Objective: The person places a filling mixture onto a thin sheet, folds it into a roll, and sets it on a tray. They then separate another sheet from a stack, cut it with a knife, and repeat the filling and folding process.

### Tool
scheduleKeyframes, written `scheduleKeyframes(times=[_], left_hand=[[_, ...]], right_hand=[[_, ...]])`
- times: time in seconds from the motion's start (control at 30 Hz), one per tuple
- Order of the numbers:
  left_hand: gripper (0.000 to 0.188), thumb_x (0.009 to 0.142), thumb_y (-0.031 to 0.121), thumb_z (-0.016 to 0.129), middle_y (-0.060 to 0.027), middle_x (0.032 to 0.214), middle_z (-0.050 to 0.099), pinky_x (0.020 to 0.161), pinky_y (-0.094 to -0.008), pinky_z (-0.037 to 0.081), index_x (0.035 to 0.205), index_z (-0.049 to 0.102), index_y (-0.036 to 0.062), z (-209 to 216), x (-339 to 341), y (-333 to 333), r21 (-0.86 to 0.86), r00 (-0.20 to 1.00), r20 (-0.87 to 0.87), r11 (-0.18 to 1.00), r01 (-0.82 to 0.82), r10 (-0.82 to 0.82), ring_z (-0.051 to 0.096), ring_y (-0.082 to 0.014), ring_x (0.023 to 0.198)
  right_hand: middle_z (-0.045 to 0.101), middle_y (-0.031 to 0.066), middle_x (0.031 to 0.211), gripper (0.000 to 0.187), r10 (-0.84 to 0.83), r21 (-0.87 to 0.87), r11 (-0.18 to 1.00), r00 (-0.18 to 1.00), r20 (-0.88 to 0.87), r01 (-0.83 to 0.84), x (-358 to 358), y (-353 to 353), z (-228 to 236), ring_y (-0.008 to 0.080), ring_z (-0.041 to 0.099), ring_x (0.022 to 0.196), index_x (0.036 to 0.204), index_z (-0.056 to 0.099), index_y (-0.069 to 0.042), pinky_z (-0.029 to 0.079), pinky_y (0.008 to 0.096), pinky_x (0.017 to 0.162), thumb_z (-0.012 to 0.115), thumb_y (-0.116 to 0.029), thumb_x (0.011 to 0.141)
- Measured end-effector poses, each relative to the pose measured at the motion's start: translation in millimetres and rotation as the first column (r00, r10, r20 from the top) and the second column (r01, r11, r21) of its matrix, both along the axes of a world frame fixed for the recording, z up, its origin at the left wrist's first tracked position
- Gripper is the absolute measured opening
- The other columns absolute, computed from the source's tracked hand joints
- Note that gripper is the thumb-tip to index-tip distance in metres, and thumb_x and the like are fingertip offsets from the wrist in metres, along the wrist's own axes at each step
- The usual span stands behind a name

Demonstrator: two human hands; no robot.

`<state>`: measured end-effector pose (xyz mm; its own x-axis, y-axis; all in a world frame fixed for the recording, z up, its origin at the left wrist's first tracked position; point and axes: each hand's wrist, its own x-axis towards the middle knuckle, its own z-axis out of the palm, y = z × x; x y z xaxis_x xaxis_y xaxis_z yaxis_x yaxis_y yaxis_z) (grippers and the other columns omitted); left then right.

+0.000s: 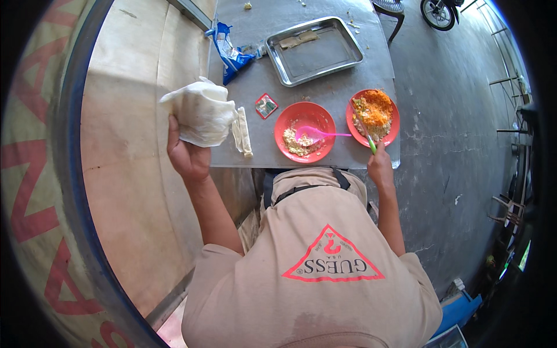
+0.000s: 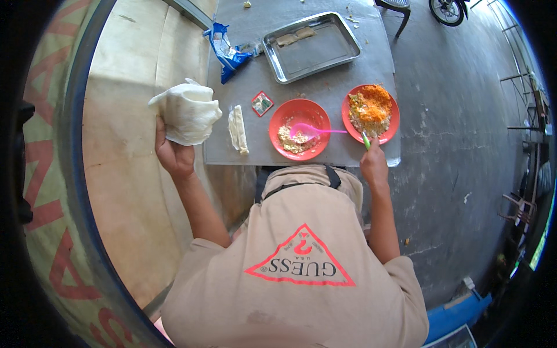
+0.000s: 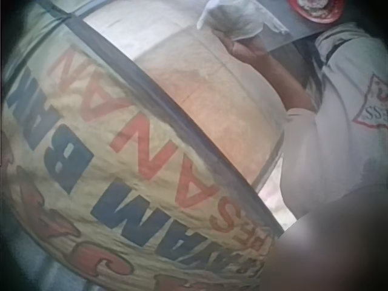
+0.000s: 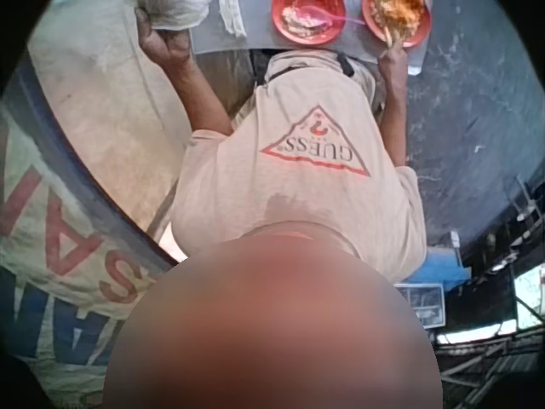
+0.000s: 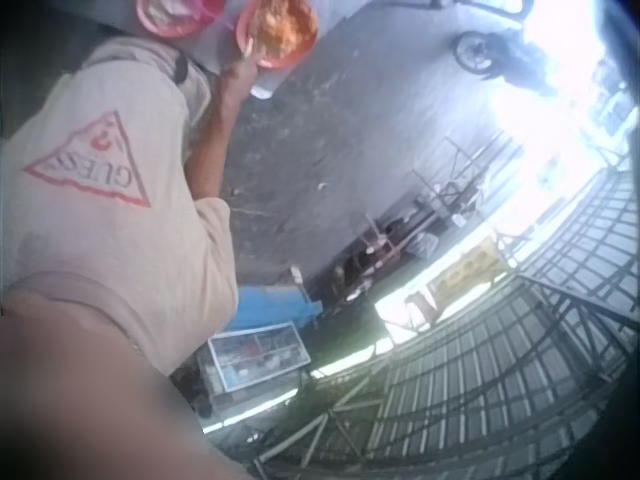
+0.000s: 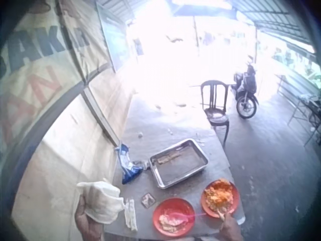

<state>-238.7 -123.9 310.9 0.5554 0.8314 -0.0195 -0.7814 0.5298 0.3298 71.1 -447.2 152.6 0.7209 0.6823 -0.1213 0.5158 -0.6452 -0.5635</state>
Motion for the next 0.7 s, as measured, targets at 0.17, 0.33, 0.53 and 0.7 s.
scheduleKeyframes(times=[0.17, 0.33, 0.53, 0.7], left_hand=[[0.044, 0.107, 0.025, 0.038, -0.0179, 0.147, 0.046, 0.118, -0.0536, 0.027, 0.142, 0.043, -0.0011, -14.3, 49.4, -2.1, -0.048, 0.978, 0.167, 0.989, 0.137, -0.127, 0.042, -0.0325, 0.138], [0.043, 0.107, 0.026, 0.037, -0.0196, 0.142, 0.051, 0.116, -0.0516, 0.031, 0.139, 0.045, -0.0015, -20.6, 106.0, -6.1, -0.074, 0.954, 0.215, 0.970, 0.230, -0.209, 0.046, -0.0331, 0.134], [0.045, 0.106, 0.028, 0.040, -0.0185, 0.143, 0.050, 0.114, -0.0527, 0.034, 0.141, 0.043, -0.0003, -19.2, 141.1, -29.0, 0.004, 0.942, 0.173, 0.957, 0.291, -0.288, 0.049, -0.0327, 0.132], [0.048, 0.106, 0.036, 0.038, -0.0139, 0.142, 0.051, 0.112, -0.0515, 0.037, 0.143, 0.041, 0.0054, -23.1, 148.1, -46.9, -0.037, 0.988, -0.110, 0.994, 0.107, -0.111, 0.049, -0.0304, 0.131]], right_hand=[[0.064, 0.0277, 0.087, 0.023, 0.163, 0.103, 0.985, 0.951, -0.263, -0.140, -9.3, 19.8, 68.5, 0.0476, 0.062, 0.084, 0.113, 0.050, -0.002, 0.047, 0.0527, 0.072, 0.056, -0.011, 0.092], [0.063, 0.0281, 0.086, 0.024, 0.463, 0.175, 0.881, 0.723, -0.512, -0.440, -48.9, 66.5, 106.7, 0.0455, 0.062, 0.081, 0.114, 0.051, -0.003, 0.047, 0.0497, 0.070, 0.057, -0.017, 0.096], [0.062, 0.0242, 0.086, 0.024, 0.471, 0.521, 0.819, 0.799, -0.374, -0.240, -73.6, 112.1, 117.5, 0.0449, 0.062, 0.080, 0.113, 0.046, -0.002, 0.046, 0.0497, 0.068, 0.057, -0.014, 0.096], [0.062, 0.0256, 0.083, 0.025, 0.406, 0.510, 0.843, 0.825, -0.394, -0.171, -67.8, 122.7, 109.1, 0.0457, 0.062, 0.079, 0.115, 0.045, -0.002, 0.045, 0.0515, 0.066, 0.057, -0.011, 0.095]])
